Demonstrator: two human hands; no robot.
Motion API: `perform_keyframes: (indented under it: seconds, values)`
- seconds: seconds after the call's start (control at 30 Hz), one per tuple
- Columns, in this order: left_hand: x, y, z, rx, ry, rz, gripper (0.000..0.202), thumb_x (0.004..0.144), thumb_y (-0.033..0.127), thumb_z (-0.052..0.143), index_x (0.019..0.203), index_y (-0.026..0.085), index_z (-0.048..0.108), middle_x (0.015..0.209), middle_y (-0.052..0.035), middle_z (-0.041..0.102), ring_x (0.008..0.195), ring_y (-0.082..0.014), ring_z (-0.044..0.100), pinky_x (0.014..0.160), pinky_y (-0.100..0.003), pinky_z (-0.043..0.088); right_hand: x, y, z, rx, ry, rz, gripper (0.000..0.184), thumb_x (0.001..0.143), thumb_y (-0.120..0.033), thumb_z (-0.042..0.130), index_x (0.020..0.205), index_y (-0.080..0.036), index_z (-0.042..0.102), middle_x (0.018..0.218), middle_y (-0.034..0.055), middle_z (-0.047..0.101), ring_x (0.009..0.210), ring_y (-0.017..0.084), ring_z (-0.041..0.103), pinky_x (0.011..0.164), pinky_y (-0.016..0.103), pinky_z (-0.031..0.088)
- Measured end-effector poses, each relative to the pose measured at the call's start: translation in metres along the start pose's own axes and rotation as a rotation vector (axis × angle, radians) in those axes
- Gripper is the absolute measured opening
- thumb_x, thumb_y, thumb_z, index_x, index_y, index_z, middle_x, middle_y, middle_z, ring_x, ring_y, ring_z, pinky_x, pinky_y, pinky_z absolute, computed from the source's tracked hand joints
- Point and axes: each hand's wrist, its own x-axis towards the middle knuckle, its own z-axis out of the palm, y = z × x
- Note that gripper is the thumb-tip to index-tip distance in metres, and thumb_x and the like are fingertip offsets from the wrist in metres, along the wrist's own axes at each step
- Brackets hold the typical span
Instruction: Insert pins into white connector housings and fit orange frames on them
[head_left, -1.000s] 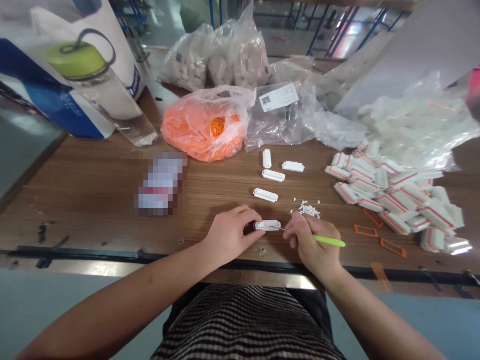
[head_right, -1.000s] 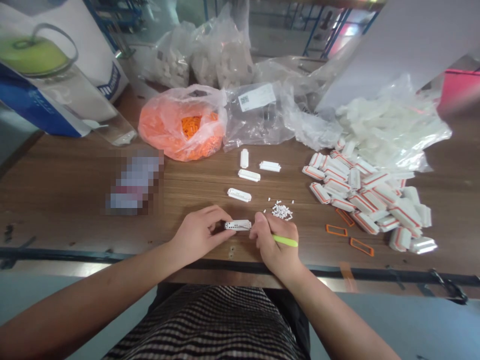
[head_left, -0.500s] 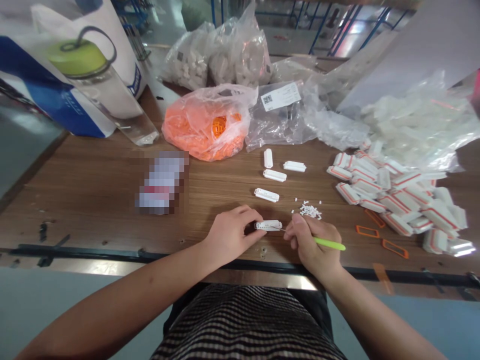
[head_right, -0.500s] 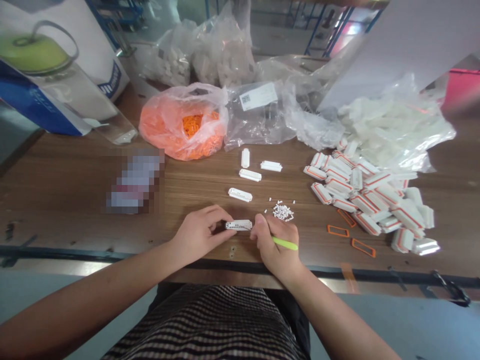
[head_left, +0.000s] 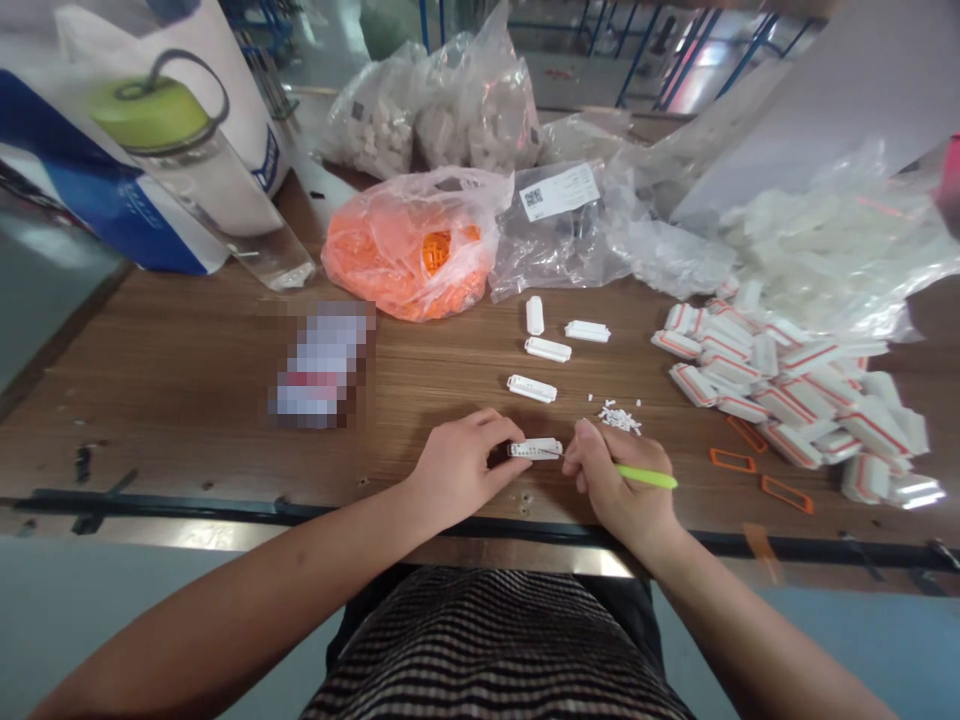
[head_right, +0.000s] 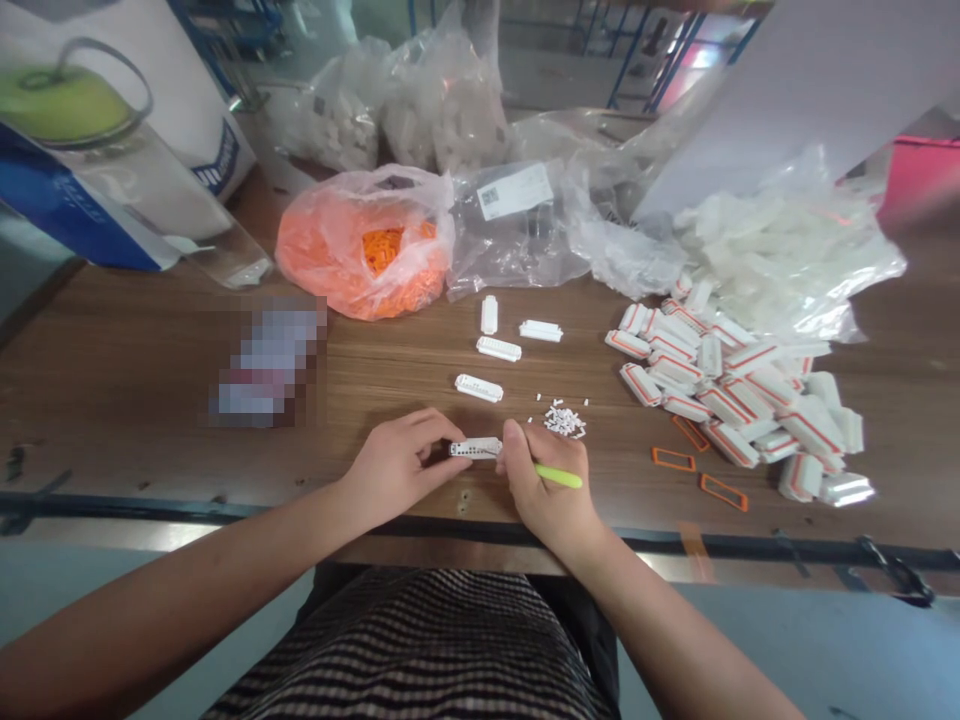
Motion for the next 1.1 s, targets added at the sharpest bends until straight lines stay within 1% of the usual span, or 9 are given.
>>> perform_keyframes:
  seconds: [0.1,0.2,0.3,0.5,0.63,0.8,1.0,1.1]
  values:
    - [-0.0004,-0.0006,0.0007,0.003,0.012,0.008,0.009,0.084,0.026,0.07,0.091,0.021,0.068,0.084,0.0017,0.065,0.061,-0.0103,0.052,0.06,-0.025,0.042,-0.0049,0.0014,-0.0005,-0.02,0.037,0.004,0.046,0.096,-0.025,0.045,0.052,-0.02,0.058,0.044,-0.0042,0.057,0.039,0.006,0.053,0.049,0.021,0.042]
    - [-0.0008,-0.0016,0.0014,0.006,0.019,0.013,0.009,0.084,0.027,0.069,0.091,0.021,0.068,0.082,0.0017,0.064,0.061,-0.0104,0.052,0.06,-0.025,0.042,-0.0086,0.0013,-0.0017,-0.04,0.07,0.021,0.048,0.096,-0.025,0.044,0.051,-0.02,0.059,0.043,-0.0043,0.056,0.038,0.006,0.052,0.05,0.021,0.042]
    - [-0.0007,-0.0021,0.0018,0.014,0.013,0.005,0.009,0.083,0.027,0.069,0.091,0.022,0.068,0.082,0.0022,0.064,0.06,-0.01,0.052,0.06,-0.025,0.043,-0.0093,0.0015,-0.0016,-0.03,0.07,0.017,0.049,0.097,-0.026,0.043,0.051,-0.02,0.059,0.043,-0.0041,0.056,0.039,0.006,0.053,0.05,0.021,0.042]
    - [-0.0001,-0.0012,0.0011,0.014,0.006,0.001,0.009,0.084,0.028,0.068,0.091,0.022,0.068,0.083,0.0019,0.065,0.061,-0.0102,0.053,0.061,-0.025,0.044,-0.009,0.0038,0.0006,-0.026,0.064,0.026,0.047,0.097,-0.027,0.045,0.053,-0.02,0.06,0.047,-0.003,0.06,0.04,0.007,0.054,0.05,0.023,0.043]
    - [-0.0003,-0.0015,0.0011,0.018,0.004,0.002,0.009,0.084,0.027,0.069,0.092,0.022,0.068,0.083,0.0016,0.065,0.06,-0.0102,0.053,0.06,-0.025,0.044,-0.0095,0.0042,0.0009,-0.028,0.079,0.03,0.048,0.097,-0.028,0.044,0.052,-0.021,0.06,0.045,-0.0033,0.058,0.039,0.008,0.054,0.05,0.023,0.043]
    - [-0.0005,-0.0014,0.0009,0.02,0.002,0.003,0.01,0.084,0.027,0.069,0.092,0.022,0.068,0.084,0.0015,0.065,0.061,-0.0103,0.053,0.061,-0.025,0.044,-0.009,0.004,0.0014,-0.018,0.061,0.013,0.045,0.096,-0.026,0.045,0.054,-0.02,0.06,0.045,-0.0037,0.057,0.039,0.007,0.053,0.049,0.022,0.042]
    - [-0.0007,-0.0011,0.0003,0.025,0.001,0.015,0.011,0.084,0.027,0.069,0.093,0.021,0.068,0.085,0.0018,0.064,0.061,-0.01,0.053,0.063,-0.025,0.045,-0.0041,0.0017,-0.0006,-0.064,-0.004,-0.075,0.044,0.096,-0.024,0.043,0.055,-0.021,0.057,0.045,-0.0036,0.057,0.042,0.008,0.055,0.05,0.022,0.042]
    - [-0.001,-0.0011,0.0004,0.038,0.005,0.018,0.011,0.084,0.027,0.069,0.093,0.021,0.067,0.085,0.0022,0.064,0.061,-0.0097,0.054,0.063,-0.026,0.046,-0.0039,0.0018,-0.001,-0.06,-0.004,-0.072,0.044,0.096,-0.025,0.044,0.055,-0.021,0.057,0.045,-0.0036,0.057,0.041,0.008,0.055,0.049,0.023,0.042]
